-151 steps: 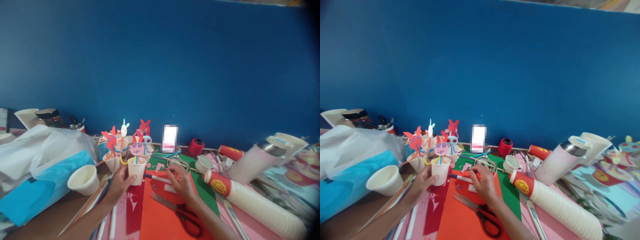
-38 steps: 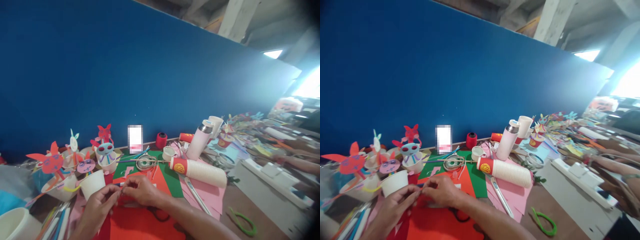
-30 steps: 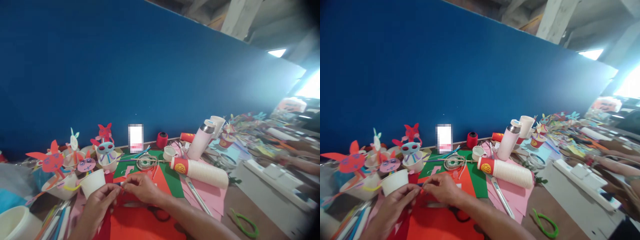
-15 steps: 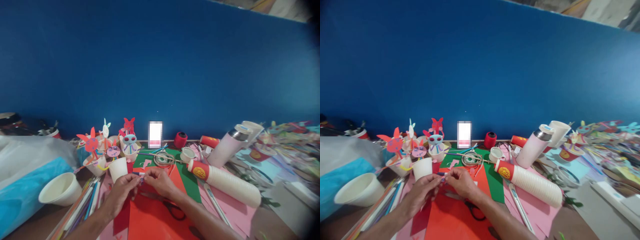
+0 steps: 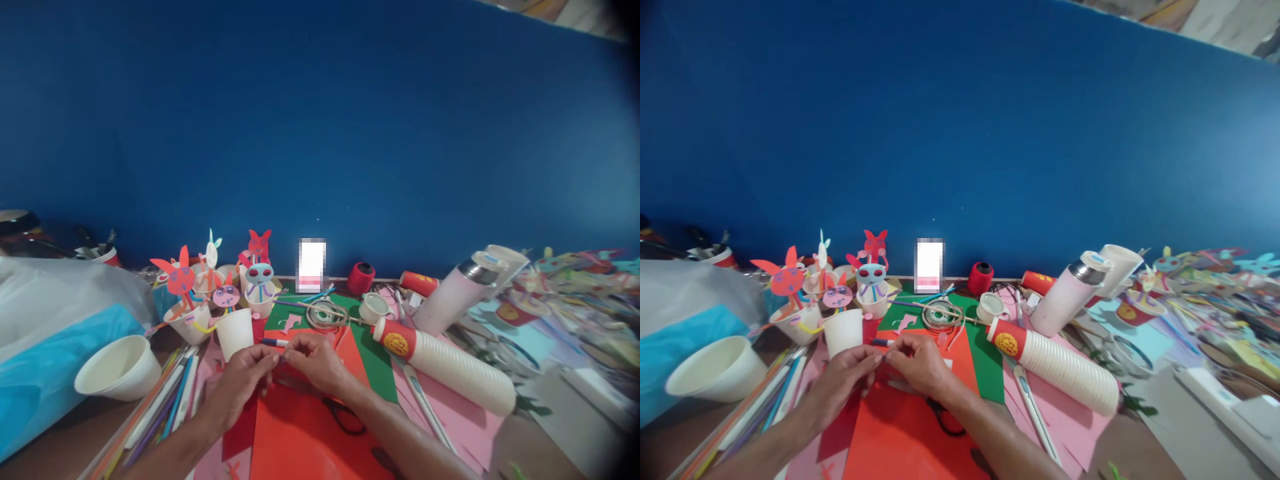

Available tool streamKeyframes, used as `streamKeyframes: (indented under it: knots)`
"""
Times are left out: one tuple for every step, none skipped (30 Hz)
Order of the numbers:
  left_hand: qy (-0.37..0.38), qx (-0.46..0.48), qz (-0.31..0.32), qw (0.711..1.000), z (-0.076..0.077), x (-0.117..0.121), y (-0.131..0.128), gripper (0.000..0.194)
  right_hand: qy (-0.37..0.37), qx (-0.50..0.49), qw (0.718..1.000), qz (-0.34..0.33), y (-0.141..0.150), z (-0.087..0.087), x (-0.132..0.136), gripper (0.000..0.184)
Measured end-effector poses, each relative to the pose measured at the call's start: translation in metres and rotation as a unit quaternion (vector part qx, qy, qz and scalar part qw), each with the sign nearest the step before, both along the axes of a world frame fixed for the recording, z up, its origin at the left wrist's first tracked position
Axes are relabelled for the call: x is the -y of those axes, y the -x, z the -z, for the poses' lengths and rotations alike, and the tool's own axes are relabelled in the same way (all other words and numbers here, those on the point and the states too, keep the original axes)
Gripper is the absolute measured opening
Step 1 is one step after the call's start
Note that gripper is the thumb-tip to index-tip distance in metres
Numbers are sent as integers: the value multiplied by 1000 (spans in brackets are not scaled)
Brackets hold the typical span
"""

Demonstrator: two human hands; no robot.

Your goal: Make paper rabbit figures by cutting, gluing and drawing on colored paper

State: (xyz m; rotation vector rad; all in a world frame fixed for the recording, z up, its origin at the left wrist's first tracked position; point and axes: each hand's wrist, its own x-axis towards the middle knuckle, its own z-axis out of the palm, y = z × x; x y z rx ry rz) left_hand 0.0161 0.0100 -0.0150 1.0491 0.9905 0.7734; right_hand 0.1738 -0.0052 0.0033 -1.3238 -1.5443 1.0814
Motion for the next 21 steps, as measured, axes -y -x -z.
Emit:
streamKeyframes:
  knots:
    - [3, 1, 4, 1000, 0, 1, 0, 26, -1, 6, 1000, 0, -1, 0, 0, 13]
    - [5, 5, 7, 1000, 0, 1, -1, 25, -8, 9, 1000, -2, -3, -1, -1, 14]
    - [7, 7, 9, 1000, 0, 1, -1, 25, -20, 10, 1000, -5, -7, -2, -4, 14]
    - [5, 7, 10, 1000, 1, 1, 0, 25, -33, 8, 999, -5, -12, -3, -7, 15]
    - [0, 4, 12, 1000, 2, 1, 0, 26, -42, 3, 999, -2, -19, -6, -11, 16]
    - [-7, -3, 13, 1000, 3, 1, 1, 26, -54, -5, 998, 9, -26, -9, -15, 16]
    - [-13, -13, 14, 1000, 4, 1, 2, 27, -57, -17, 998, 27, -34, -12, -20, 17]
    - [-18, -24, 15, 999, 5, 1, 3, 28, -59, -34, 997, 48, -42, -15, -24, 17]
    - [-20, -34, 15, 999, 5, 1, 3, 29, -56, -51, 995, 62, -49, -18, -27, 18]
    - [-20, -43, 15, 999, 5, 1, 4, 30, -49, -67, 994, 72, -54, -20, -30, 18]
    - [-19, -51, 17, 998, 4, 1, 4, 33, -43, -79, 993, 78, -57, -21, -32, 19]
    - [-19, -59, 18, 998, 2, 1, 4, 35, -38, -83, 993, 78, -59, -21, -33, 19]
    - [-20, -66, 20, 997, 0, 2, 4, 38, -35, -81, 993, 75, -59, -19, -33, 19]
    - [-22, -70, 23, 997, -1, 2, 3, 40, -34, -73, 994, 69, -58, -17, -33, 19]
    - [-26, -70, 27, 997, -3, 3, 2, 42, -33, -59, 996, 60, -55, -15, -31, 19]
    - [-32, -69, 34, 997, -3, 3, 1, 44, -31, -43, 997, 47, -51, -12, -30, 18]
    - [-37, -67, 45, 996, -3, 4, 1, 45, -29, -25, 999, 33, -46, -9, -28, 17]
    - [-40, -64, 57, 996, -2, 5, 0, 46, -28, -8, 999, 19, -42, -7, -26, 17]
    - [-44, -61, 68, 995, 0, 5, 0, 47, -33, 8, 999, 6, -37, -5, -23, 17]
    - [-45, -60, 78, 994, 2, 6, 0, 47, -39, 25, 999, -5, -33, -4, -21, 16]
    - [-47, -59, 84, 994, 4, 6, -1, 47, -49, 40, 998, -11, -29, -3, -18, 16]
